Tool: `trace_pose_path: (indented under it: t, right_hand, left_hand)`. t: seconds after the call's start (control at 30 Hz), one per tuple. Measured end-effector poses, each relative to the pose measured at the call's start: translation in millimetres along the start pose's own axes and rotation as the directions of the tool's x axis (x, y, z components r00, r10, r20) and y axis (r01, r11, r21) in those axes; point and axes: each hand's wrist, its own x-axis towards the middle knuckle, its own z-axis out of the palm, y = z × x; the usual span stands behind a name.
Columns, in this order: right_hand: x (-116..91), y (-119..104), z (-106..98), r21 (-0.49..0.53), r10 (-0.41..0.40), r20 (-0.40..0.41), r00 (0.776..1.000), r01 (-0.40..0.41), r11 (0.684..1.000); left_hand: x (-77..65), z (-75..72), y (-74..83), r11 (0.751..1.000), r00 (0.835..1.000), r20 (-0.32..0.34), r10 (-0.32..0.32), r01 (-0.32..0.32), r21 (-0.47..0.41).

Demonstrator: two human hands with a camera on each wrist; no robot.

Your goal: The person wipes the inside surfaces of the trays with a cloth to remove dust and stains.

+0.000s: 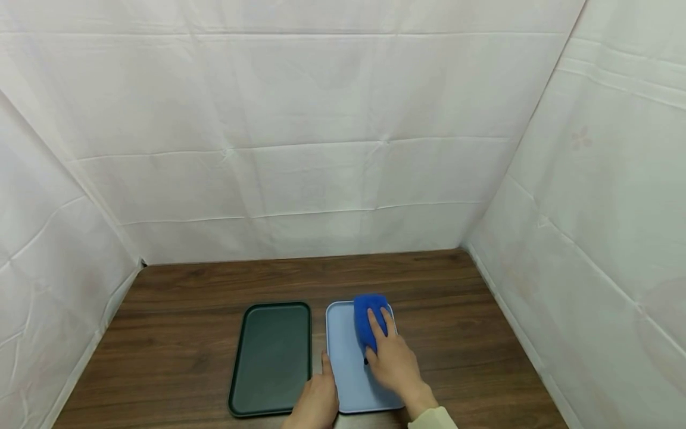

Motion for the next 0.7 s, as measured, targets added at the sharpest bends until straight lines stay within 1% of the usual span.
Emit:
trace_pose_path:
  t: [0.33, 0.7]
  right_hand:
    - [1.4, 21.9, -12.0, 0.019, 0.025, -0.004, 1.0, -0.025, 1.0]
    - [3.9, 42.8, -22.7, 0.023, 0.053, -0.022, 0.998, -0.053, 0.998]
  left_hand:
    - [-1.6, -1.5, 0.4, 1.0, 1.0, 0.002, 0.008, -0.008, -0.027]
    - [-2.7, 0.1, -0.7, 0.998, 0.999, -0.023, 0.035, -0.036, -0.044]
